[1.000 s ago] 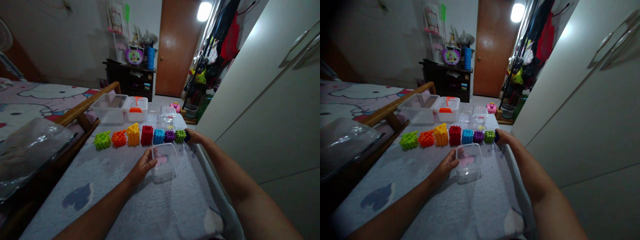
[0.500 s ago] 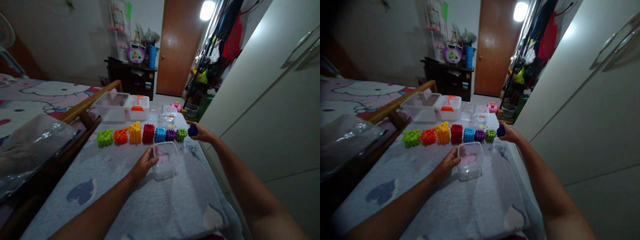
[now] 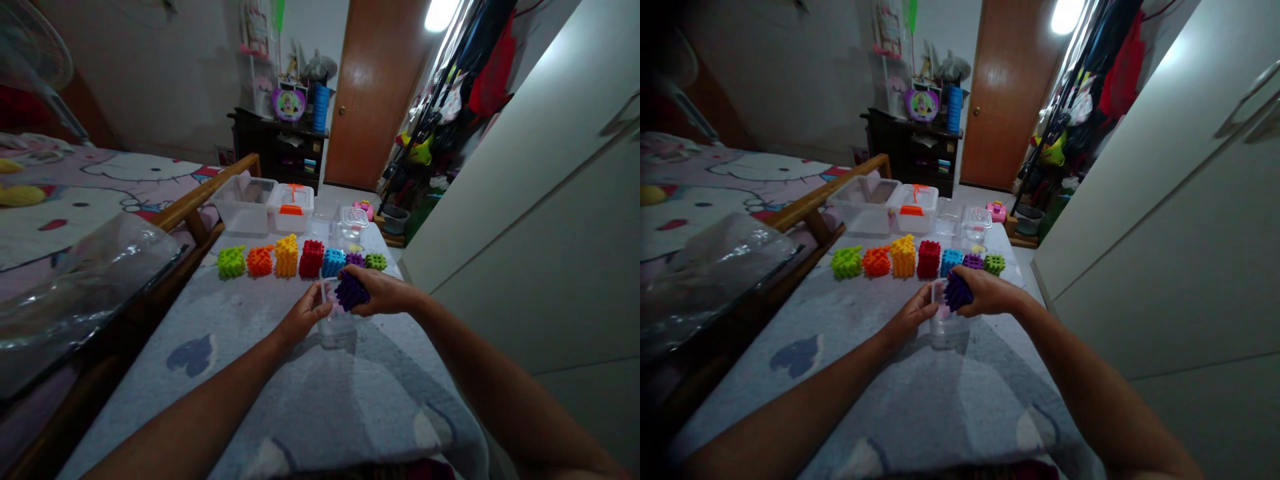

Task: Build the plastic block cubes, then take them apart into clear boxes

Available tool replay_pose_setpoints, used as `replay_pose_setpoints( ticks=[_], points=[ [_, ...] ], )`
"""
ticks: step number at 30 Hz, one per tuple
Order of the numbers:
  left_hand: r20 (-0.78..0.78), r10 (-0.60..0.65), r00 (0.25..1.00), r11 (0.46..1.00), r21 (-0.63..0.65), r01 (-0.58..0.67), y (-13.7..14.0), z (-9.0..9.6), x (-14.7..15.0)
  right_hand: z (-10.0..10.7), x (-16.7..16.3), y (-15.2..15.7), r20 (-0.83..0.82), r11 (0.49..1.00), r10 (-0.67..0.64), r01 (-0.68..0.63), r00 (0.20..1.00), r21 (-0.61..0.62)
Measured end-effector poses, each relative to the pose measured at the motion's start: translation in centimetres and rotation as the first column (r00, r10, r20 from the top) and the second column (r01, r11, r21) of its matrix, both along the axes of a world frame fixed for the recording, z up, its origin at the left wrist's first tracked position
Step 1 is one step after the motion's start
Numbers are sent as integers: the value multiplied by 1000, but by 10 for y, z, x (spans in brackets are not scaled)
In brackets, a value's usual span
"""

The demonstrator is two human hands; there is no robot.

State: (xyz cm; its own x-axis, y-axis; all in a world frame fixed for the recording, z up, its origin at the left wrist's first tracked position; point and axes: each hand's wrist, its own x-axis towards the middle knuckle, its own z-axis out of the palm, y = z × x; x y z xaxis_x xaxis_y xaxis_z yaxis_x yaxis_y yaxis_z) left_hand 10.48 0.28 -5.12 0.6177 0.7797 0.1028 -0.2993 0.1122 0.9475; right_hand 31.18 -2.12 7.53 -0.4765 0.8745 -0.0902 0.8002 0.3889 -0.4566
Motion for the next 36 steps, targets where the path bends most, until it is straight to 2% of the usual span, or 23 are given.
replay_pose_setpoints(
  ticks=[6,10,17,22,26,29,33,36],
  points=[
    [55,8,998,1000,26,-9,-1,2,2,0,-4,-3,30,1000,-9,9,1000,17],
    [61,7,998,998,56,-10,-3,5,3,-1,-15,-4,88,1000,29,-29,996,1],
    [-4,-5,1000,995,103,5,-5,2,0,-6,-26,3,252,996,68,-51,965,-73],
    [3,-7,1000,995,98,6,-5,4,0,-3,-29,13,314,986,111,-65,943,-155],
    [7,-11,1000,995,97,10,-6,7,0,-5,-32,20,313,963,194,-120,930,-243],
    [13,-13,1000,996,90,12,-5,6,0,-12,-38,21,340,962,244,-180,908,-207],
    [14,1,1000,995,102,-3,-3,4,1,-25,-44,19,423,975,221,-194,879,-107],
    [12,0,1000,995,100,-1,-3,2,1,-31,-45,18,444,976,215,-198,870,-85]
  ],
)
